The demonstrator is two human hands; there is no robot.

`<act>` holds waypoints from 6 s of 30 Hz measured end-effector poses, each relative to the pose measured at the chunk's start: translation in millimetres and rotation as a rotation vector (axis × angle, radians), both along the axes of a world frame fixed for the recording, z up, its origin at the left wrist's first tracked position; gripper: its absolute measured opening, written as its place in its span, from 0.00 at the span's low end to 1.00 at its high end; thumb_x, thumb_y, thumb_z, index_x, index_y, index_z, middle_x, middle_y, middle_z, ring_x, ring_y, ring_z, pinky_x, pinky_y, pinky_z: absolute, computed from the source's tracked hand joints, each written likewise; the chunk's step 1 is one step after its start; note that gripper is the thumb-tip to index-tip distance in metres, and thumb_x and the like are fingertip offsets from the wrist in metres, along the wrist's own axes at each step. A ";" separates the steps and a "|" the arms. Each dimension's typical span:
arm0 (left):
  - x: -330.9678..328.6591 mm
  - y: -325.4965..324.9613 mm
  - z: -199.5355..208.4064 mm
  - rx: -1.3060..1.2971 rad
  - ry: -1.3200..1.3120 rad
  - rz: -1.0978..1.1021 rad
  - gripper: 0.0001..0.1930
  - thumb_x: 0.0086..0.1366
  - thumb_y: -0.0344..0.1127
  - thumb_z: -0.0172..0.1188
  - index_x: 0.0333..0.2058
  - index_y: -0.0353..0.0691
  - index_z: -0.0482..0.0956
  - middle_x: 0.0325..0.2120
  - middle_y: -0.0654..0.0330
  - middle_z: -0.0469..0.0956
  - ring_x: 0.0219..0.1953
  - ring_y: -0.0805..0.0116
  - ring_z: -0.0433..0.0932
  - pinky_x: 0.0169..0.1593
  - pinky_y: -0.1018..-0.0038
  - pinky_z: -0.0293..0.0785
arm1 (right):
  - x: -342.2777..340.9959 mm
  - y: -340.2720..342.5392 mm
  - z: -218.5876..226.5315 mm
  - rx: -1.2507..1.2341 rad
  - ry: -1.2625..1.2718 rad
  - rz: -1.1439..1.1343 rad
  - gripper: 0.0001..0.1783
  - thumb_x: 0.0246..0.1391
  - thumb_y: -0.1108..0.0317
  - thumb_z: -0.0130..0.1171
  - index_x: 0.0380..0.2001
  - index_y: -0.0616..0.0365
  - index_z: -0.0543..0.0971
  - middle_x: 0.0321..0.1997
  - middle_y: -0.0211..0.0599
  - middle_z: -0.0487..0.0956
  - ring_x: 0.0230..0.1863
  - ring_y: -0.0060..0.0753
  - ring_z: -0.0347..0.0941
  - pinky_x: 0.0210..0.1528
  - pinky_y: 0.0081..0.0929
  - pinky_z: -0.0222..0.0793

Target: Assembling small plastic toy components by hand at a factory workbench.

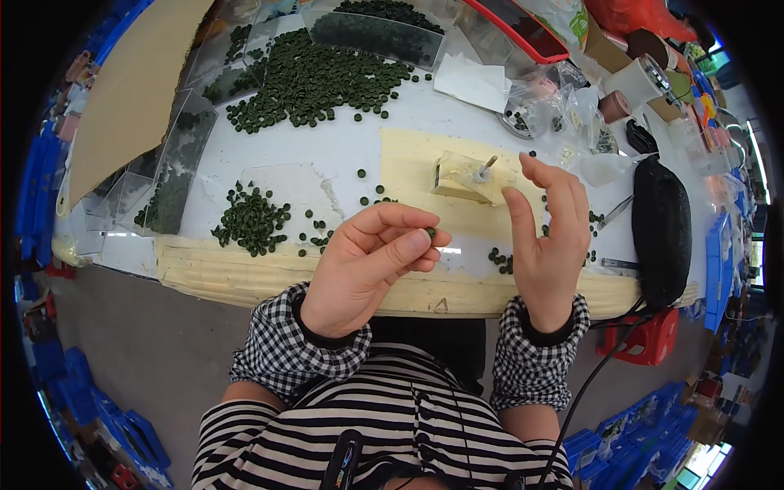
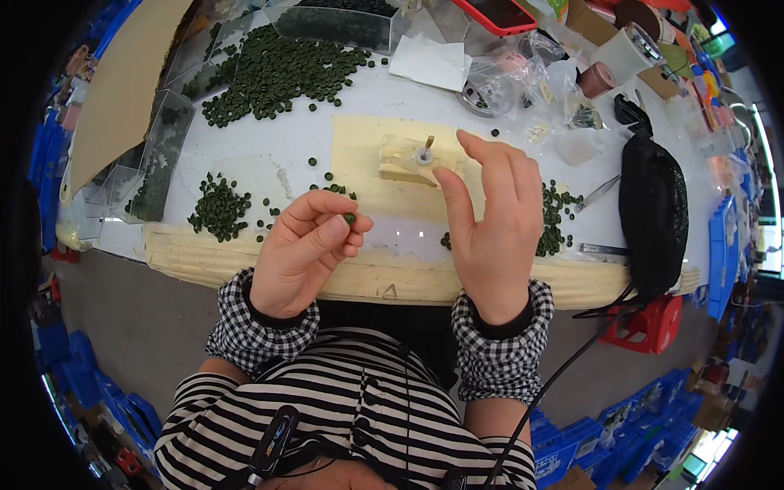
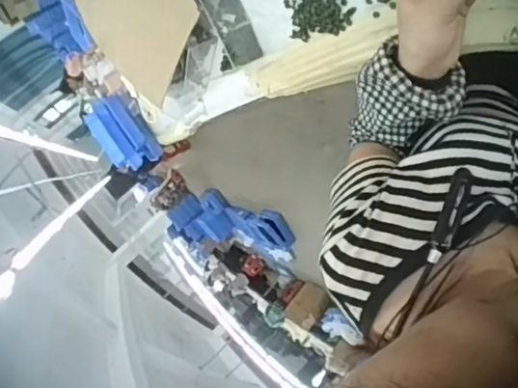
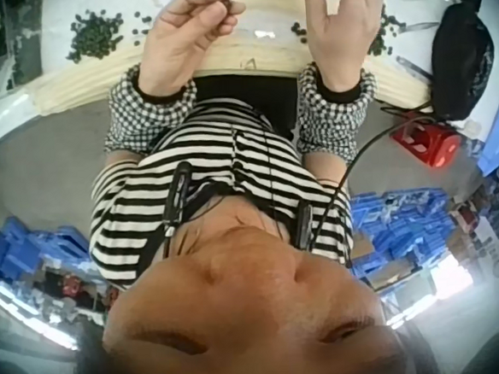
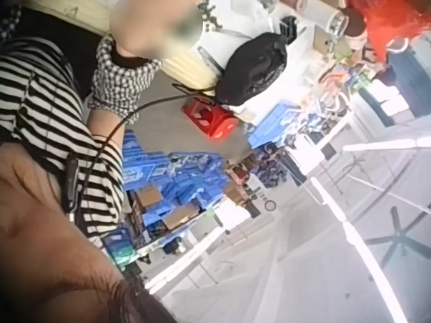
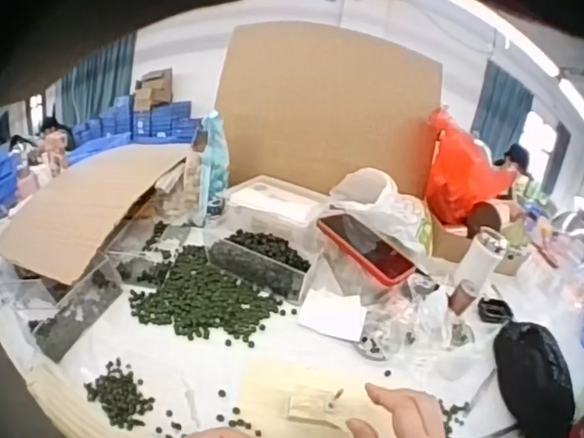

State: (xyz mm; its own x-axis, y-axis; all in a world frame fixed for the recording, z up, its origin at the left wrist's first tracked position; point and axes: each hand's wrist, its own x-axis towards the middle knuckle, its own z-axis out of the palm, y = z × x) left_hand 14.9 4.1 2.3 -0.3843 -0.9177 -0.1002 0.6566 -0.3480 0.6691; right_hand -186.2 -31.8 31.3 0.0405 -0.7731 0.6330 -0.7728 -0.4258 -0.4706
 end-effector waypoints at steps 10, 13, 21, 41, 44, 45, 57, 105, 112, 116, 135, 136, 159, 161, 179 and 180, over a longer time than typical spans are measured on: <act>-1.3 2.1 -0.4 0.007 -0.002 0.032 0.11 0.68 0.28 0.53 0.48 0.35 0.75 0.41 0.54 0.80 0.39 0.74 0.78 0.45 0.80 0.76 | -28.1 38.0 -8.7 0.320 0.233 0.153 0.06 0.42 0.74 0.65 0.27 0.57 0.79 0.29 0.31 0.74 0.39 0.39 0.67 0.46 0.35 0.59; -2.5 3.7 1.3 -0.002 -0.084 0.053 0.10 0.67 0.27 0.54 0.47 0.35 0.75 0.41 0.53 0.80 0.38 0.74 0.79 0.45 0.79 0.76 | -25.9 34.0 -6.3 0.292 0.299 0.119 0.05 0.44 0.76 0.64 0.27 0.59 0.79 0.28 0.33 0.75 0.36 0.37 0.70 0.43 0.32 0.64; -11.2 6.1 1.3 -0.050 -0.186 0.079 0.09 0.66 0.26 0.56 0.44 0.34 0.76 0.40 0.53 0.81 0.39 0.73 0.79 0.45 0.78 0.76 | 0.3 39.5 -9.1 0.220 -0.397 0.172 0.05 0.45 0.81 0.64 0.28 0.65 0.79 0.26 0.37 0.78 0.28 0.25 0.74 0.32 0.19 0.68; -18.8 7.7 0.1 -0.118 -0.159 0.186 0.09 0.64 0.24 0.58 0.44 0.31 0.77 0.40 0.55 0.81 0.40 0.72 0.81 0.46 0.78 0.77 | 27.0 38.0 -18.7 0.106 -0.467 0.246 0.09 0.45 0.83 0.64 0.33 0.64 0.81 0.31 0.38 0.79 0.33 0.30 0.75 0.35 0.21 0.69; -19.2 8.1 -0.3 -0.190 -0.226 0.223 0.10 0.63 0.22 0.58 0.43 0.30 0.78 0.39 0.55 0.81 0.39 0.73 0.80 0.45 0.79 0.77 | 25.1 39.6 -19.6 0.241 -0.669 0.304 0.08 0.46 0.82 0.64 0.33 0.64 0.81 0.32 0.37 0.78 0.35 0.28 0.73 0.37 0.21 0.68; -20.5 8.7 -0.4 -0.216 -0.253 0.243 0.09 0.62 0.21 0.59 0.43 0.30 0.79 0.39 0.55 0.81 0.38 0.73 0.80 0.44 0.80 0.77 | 24.7 40.2 -19.3 0.274 -0.706 0.316 0.08 0.47 0.82 0.64 0.33 0.64 0.81 0.32 0.37 0.78 0.35 0.28 0.73 0.38 0.21 0.67; -22.0 8.7 -1.0 -0.405 -0.475 0.358 0.10 0.57 0.18 0.63 0.38 0.32 0.82 0.36 0.55 0.81 0.37 0.73 0.79 0.40 0.81 0.75 | 25.1 45.5 -11.0 0.240 -0.517 0.262 0.07 0.45 0.81 0.65 0.31 0.64 0.82 0.31 0.37 0.78 0.33 0.27 0.74 0.35 0.21 0.69; -9.2 9.0 0.6 -0.332 -0.424 0.195 0.10 0.57 0.15 0.60 0.36 0.32 0.82 0.36 0.52 0.80 0.39 0.69 0.79 0.44 0.77 0.77 | 21.1 59.7 -12.7 0.212 -0.372 0.385 0.19 0.40 0.84 0.66 0.40 0.62 0.83 0.29 0.35 0.76 0.28 0.30 0.69 0.30 0.22 0.65; -8.9 8.9 0.7 -0.348 -0.420 0.221 0.10 0.57 0.16 0.61 0.37 0.33 0.82 0.36 0.53 0.80 0.38 0.69 0.79 0.44 0.77 0.77 | 23.3 62.0 -16.0 0.247 -0.447 0.405 0.20 0.42 0.83 0.65 0.42 0.62 0.83 0.30 0.35 0.77 0.30 0.29 0.70 0.31 0.20 0.65; -4.5 5.0 0.8 -0.320 -0.332 0.166 0.09 0.58 0.17 0.61 0.38 0.31 0.82 0.35 0.55 0.81 0.39 0.72 0.80 0.45 0.80 0.77 | 20.8 58.6 -15.1 0.255 -0.458 0.450 0.20 0.43 0.83 0.64 0.43 0.61 0.82 0.31 0.34 0.77 0.31 0.29 0.71 0.32 0.20 0.66; -1.5 4.5 -1.7 -0.420 -0.430 0.164 0.09 0.56 0.16 0.62 0.35 0.34 0.83 0.34 0.53 0.81 0.37 0.69 0.80 0.42 0.78 0.77 | 17.8 50.9 -24.9 0.068 -0.355 0.519 0.20 0.42 0.81 0.66 0.42 0.60 0.83 0.31 0.34 0.77 0.30 0.34 0.69 0.36 0.30 0.67; -0.9 3.9 -2.0 -0.433 -0.441 0.158 0.09 0.56 0.16 0.62 0.35 0.34 0.83 0.34 0.53 0.81 0.38 0.68 0.80 0.42 0.77 0.77 | 17.7 51.2 -24.5 0.074 -0.359 0.519 0.19 0.42 0.81 0.66 0.42 0.60 0.83 0.31 0.34 0.77 0.30 0.34 0.69 0.36 0.30 0.67; -1.3 2.6 -3.3 -0.372 -0.390 0.136 0.08 0.58 0.18 0.62 0.37 0.33 0.83 0.34 0.56 0.80 0.36 0.74 0.79 0.41 0.82 0.75 | 17.0 50.9 -21.0 0.085 -0.297 0.497 0.18 0.42 0.80 0.66 0.41 0.59 0.83 0.31 0.32 0.78 0.31 0.33 0.70 0.39 0.32 0.67; -1.2 2.3 -3.6 -0.373 -0.393 0.138 0.08 0.58 0.18 0.62 0.37 0.33 0.83 0.34 0.56 0.80 0.36 0.74 0.79 0.40 0.82 0.75 | 17.1 50.2 -20.8 0.084 -0.292 0.495 0.18 0.42 0.80 0.66 0.41 0.59 0.83 0.31 0.32 0.78 0.31 0.33 0.70 0.39 0.32 0.67; -3.6 3.7 1.4 -0.311 -0.407 0.176 0.08 0.59 0.18 0.61 0.36 0.33 0.83 0.34 0.56 0.81 0.37 0.74 0.79 0.42 0.81 0.76 | 19.3 48.5 -24.0 0.093 -0.290 0.470 0.18 0.43 0.80 0.65 0.41 0.60 0.83 0.31 0.34 0.77 0.31 0.34 0.70 0.38 0.31 0.67; -5.5 3.2 4.1 -0.290 -0.430 0.198 0.08 0.58 0.18 0.61 0.36 0.33 0.83 0.34 0.55 0.81 0.37 0.72 0.80 0.42 0.80 0.76 | 19.4 48.3 -23.4 0.125 -0.300 0.442 0.18 0.44 0.81 0.65 0.42 0.61 0.83 0.31 0.35 0.77 0.32 0.34 0.70 0.38 0.29 0.67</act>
State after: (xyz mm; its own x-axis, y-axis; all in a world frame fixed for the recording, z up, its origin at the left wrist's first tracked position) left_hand 9.4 7.3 6.5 -0.1817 -0.9817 0.0571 0.3371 -0.0077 0.9414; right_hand -166.7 16.5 8.0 0.2106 -0.7935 0.5709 -0.3565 -0.6061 -0.7110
